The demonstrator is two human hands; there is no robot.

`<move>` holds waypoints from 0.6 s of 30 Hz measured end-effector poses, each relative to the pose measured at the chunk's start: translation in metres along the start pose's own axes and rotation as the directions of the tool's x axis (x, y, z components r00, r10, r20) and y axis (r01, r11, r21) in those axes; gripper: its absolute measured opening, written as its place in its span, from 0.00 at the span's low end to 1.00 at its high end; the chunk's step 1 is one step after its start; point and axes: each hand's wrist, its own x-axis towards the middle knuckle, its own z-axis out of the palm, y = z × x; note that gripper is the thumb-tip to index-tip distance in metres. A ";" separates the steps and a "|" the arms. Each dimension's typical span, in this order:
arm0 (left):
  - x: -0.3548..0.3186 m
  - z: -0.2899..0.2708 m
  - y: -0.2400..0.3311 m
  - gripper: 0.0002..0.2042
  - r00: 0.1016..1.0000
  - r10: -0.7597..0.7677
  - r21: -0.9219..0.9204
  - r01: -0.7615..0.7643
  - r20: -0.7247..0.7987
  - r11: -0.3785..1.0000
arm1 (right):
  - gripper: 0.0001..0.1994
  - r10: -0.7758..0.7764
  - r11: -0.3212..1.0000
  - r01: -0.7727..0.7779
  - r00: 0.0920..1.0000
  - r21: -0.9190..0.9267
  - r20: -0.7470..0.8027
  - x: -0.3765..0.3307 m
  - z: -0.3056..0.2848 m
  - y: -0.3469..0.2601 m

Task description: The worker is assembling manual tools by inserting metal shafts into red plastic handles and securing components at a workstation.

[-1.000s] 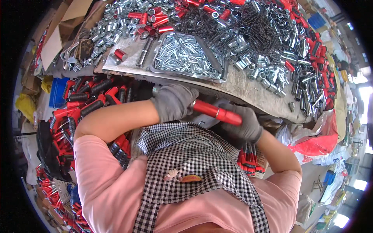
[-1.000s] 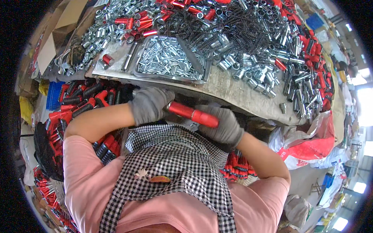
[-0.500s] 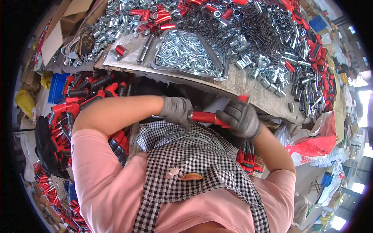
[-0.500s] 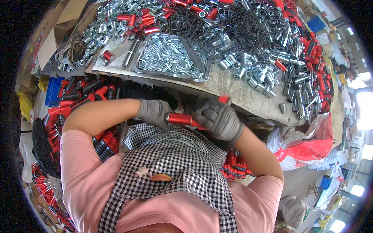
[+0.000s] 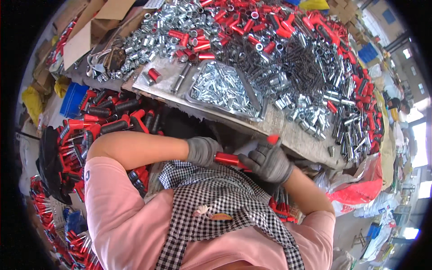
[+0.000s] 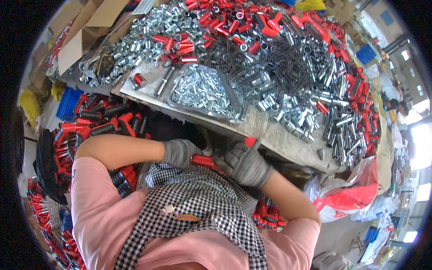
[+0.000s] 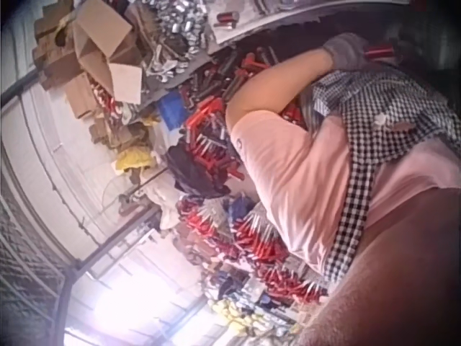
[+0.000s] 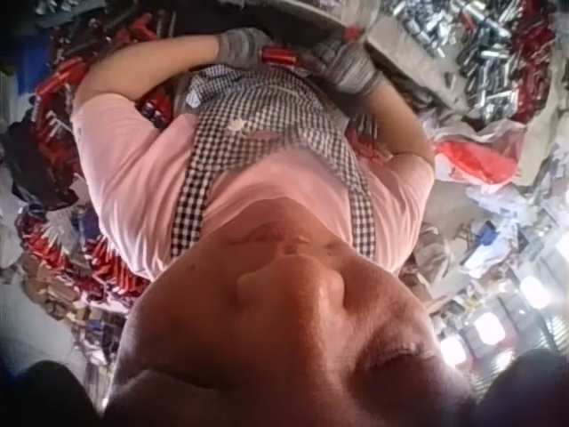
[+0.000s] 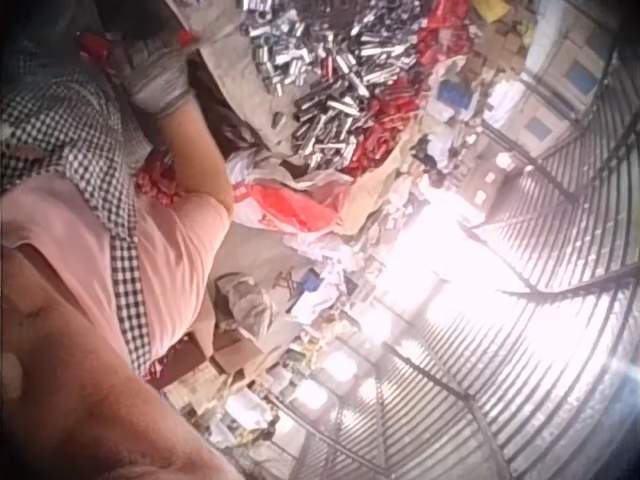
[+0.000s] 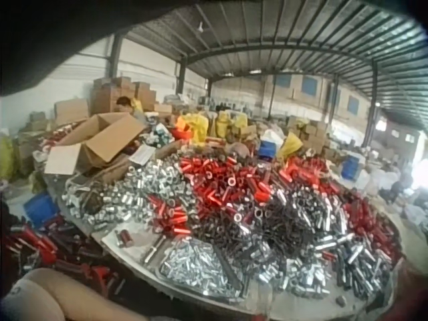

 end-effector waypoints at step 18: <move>-0.060 -0.060 -0.005 0.23 0.409 -0.599 -0.463 -0.884 -0.689 -0.071 | 0.44 0.118 0.919 -0.071 0.988 0.389 -0.098 0.102 0.041 -0.032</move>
